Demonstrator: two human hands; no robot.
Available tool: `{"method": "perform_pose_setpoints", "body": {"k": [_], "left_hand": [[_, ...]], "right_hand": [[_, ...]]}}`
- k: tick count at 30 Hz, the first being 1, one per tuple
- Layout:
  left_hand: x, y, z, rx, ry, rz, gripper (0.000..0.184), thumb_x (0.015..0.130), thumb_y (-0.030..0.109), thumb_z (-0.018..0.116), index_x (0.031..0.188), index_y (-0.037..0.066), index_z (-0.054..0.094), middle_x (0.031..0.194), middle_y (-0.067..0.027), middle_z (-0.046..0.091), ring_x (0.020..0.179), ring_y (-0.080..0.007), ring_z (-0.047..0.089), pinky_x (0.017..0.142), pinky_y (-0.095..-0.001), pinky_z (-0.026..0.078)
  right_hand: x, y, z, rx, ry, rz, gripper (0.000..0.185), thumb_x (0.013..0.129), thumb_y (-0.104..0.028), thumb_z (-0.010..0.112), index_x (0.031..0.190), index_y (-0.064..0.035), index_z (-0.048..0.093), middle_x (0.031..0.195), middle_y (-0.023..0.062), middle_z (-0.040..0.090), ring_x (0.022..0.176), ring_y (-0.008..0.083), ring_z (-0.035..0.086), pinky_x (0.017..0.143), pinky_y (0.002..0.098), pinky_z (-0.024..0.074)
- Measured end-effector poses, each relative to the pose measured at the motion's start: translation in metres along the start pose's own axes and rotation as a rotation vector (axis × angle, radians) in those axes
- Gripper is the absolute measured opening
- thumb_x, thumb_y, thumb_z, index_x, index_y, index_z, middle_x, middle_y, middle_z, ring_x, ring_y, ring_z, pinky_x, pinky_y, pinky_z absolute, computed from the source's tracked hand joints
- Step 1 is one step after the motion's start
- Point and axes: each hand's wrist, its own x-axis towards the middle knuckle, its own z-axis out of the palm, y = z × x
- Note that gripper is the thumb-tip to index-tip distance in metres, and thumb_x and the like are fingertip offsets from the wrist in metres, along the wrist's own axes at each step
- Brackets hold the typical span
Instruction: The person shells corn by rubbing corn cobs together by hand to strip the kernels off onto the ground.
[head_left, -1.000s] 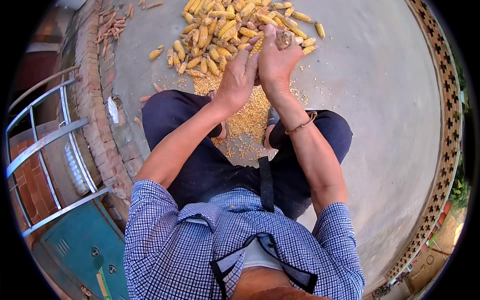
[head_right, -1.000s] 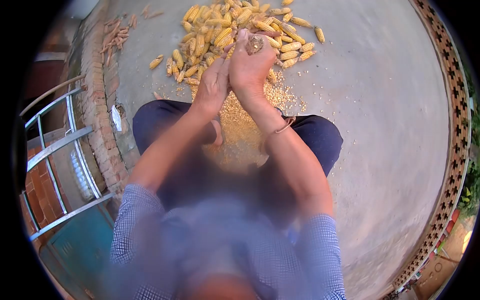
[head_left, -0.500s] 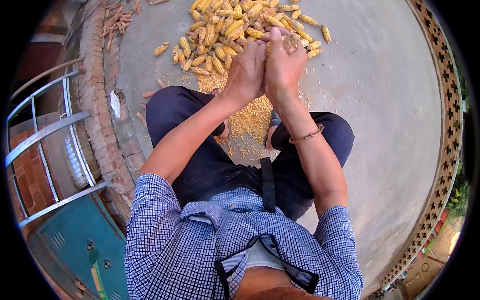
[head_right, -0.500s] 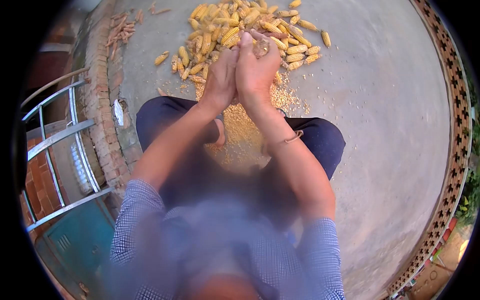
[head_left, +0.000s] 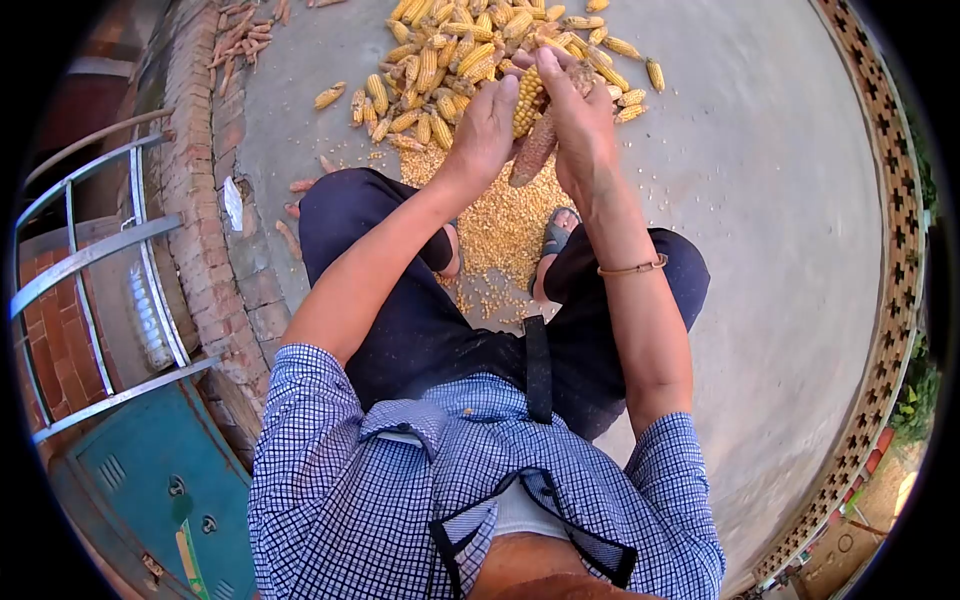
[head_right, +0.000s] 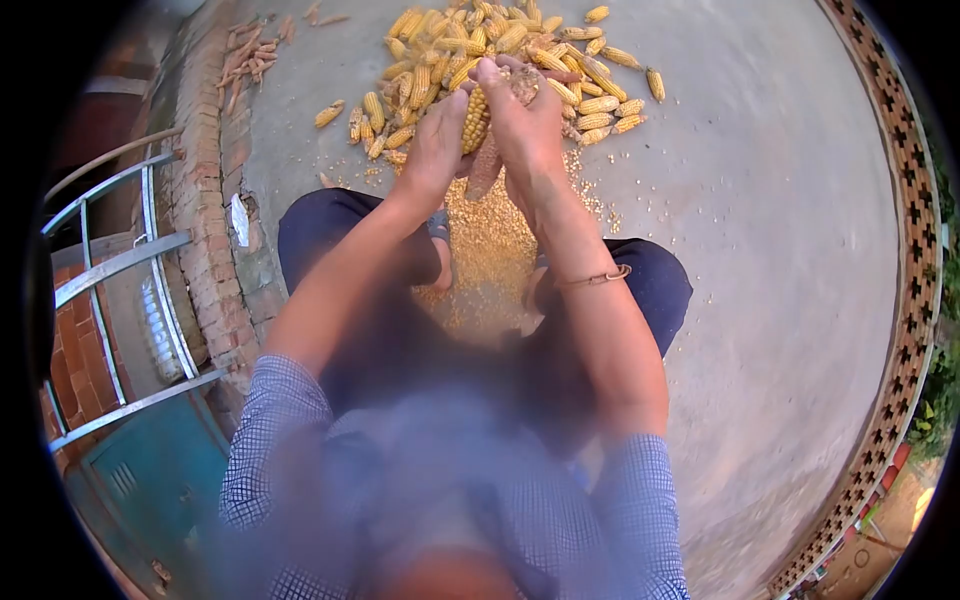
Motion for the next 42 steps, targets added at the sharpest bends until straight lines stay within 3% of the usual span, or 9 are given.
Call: {"method": "perform_pose_setpoints", "body": {"k": [2, 5, 10, 13, 19, 27, 35, 38, 42], "left_hand": [[0.000, -0.009, 0.001, 0.068, 0.011, 0.051, 0.046, 0.107, 0.038, 0.034, 0.121, 0.001, 0.057, 0.094, -0.0036, 0.058, 0.093, -0.0095, 0.054, 0.083, -0.0259, 0.044], [-0.005, 0.002, 0.010, -0.300, -0.054, -0.072, 0.045, 0.107, 0.039, 0.034, 0.117, 0.001, 0.056, 0.100, -0.0047, 0.059, 0.096, -0.0100, 0.056, 0.087, -0.0266, 0.045], [-0.006, -0.005, 0.025, -0.524, -0.045, -0.087, 0.048, 0.106, 0.044, 0.034, 0.109, 0.003, 0.057, 0.098, -0.0044, 0.060, 0.091, -0.0099, 0.054, 0.080, -0.0267, 0.046], [-0.005, -0.004, 0.015, -0.666, -0.144, -0.191, 0.041, 0.107, 0.041, 0.035, 0.119, 0.006, 0.052, 0.107, -0.0031, 0.058, 0.100, -0.0115, 0.057, 0.087, -0.0304, 0.049], [-0.002, 0.015, -0.006, -0.682, -0.149, -0.199, 0.044, 0.106, 0.044, 0.033, 0.121, 0.008, 0.052, 0.108, -0.0040, 0.059, 0.101, -0.0162, 0.059, 0.082, -0.0351, 0.053], [-0.006, -0.004, 0.016, -0.665, -0.041, -0.171, 0.051, 0.104, 0.052, 0.035, 0.112, 0.005, 0.054, 0.099, -0.0049, 0.060, 0.092, -0.0121, 0.059, 0.078, -0.0292, 0.051], [-0.009, 0.000, 0.004, -0.709, -0.171, -0.112, 0.048, 0.105, 0.048, 0.037, 0.116, 0.005, 0.055, 0.102, -0.0047, 0.061, 0.092, -0.0126, 0.059, 0.077, -0.0324, 0.052], [-0.001, 0.005, -0.005, -0.654, -0.121, -0.257, 0.037, 0.106, 0.038, 0.039, 0.121, 0.007, 0.053, 0.110, -0.0044, 0.059, 0.102, -0.0134, 0.058, 0.088, -0.0332, 0.049], [-0.005, 0.018, -0.007, -0.676, -0.099, -0.208, 0.036, 0.105, 0.036, 0.043, 0.120, 0.005, 0.054, 0.112, -0.0061, 0.060, 0.100, -0.0151, 0.059, 0.085, -0.0372, 0.050]], "right_hand": [[-0.002, 0.006, 0.005, -0.136, 0.040, -0.030, 0.053, 0.090, -0.031, 0.069, 0.127, 0.0044, 0.054, 0.113, 0.0183, 0.065, 0.103, 0.0247, 0.063, 0.090, 0.0330, 0.0483], [-0.008, 0.017, 0.014, -0.529, 0.168, -0.349, 0.050, 0.090, -0.029, 0.068, 0.125, 0.0043, 0.054, 0.113, 0.0233, 0.064, 0.106, 0.0279, 0.063, 0.090, 0.0348, 0.0479], [0.002, 0.026, 0.012, -0.584, 0.429, -0.340, 0.030, 0.090, -0.032, 0.066, 0.101, -0.0040, 0.064, 0.083, 0.0192, 0.069, 0.080, 0.0349, 0.068, 0.073, 0.0419, 0.0503], [0.001, 0.028, 0.012, -0.680, 0.377, -0.341, 0.035, 0.090, -0.034, 0.066, 0.103, -0.0020, 0.064, 0.083, 0.0185, 0.069, 0.080, 0.0310, 0.068, 0.073, 0.0396, 0.0508], [0.000, -0.008, 0.000, -0.167, -0.013, 0.036, 0.050, 0.090, -0.037, 0.067, 0.116, 0.0052, 0.062, 0.096, 0.0154, 0.069, 0.084, 0.0237, 0.066, 0.075, 0.0351, 0.0532], [-0.009, 0.012, 0.017, -0.782, 0.116, -0.167, 0.067, 0.088, -0.044, 0.065, 0.132, 0.0035, 0.050, 0.105, 0.0282, 0.067, 0.101, 0.0415, 0.065, 0.092, 0.0456, 0.0467], [0.002, 0.032, 0.018, -0.760, 0.337, -0.330, 0.043, 0.090, -0.038, 0.065, 0.107, 0.0011, 0.060, 0.079, 0.0209, 0.068, 0.077, 0.0348, 0.068, 0.074, 0.0434, 0.0495], [0.013, 0.016, 0.007, -0.479, 0.030, -0.052, 0.044, 0.091, -0.035, 0.066, 0.111, 0.0028, 0.060, 0.083, 0.0160, 0.069, 0.080, 0.0248, 0.068, 0.073, 0.0376, 0.0502], [0.009, -0.003, 0.007, -0.131, 0.003, -0.039, 0.049, 0.093, -0.036, 0.066, 0.117, 0.0057, 0.060, 0.102, 0.0142, 0.067, 0.090, 0.0189, 0.064, 0.078, 0.0310, 0.0503]]}}
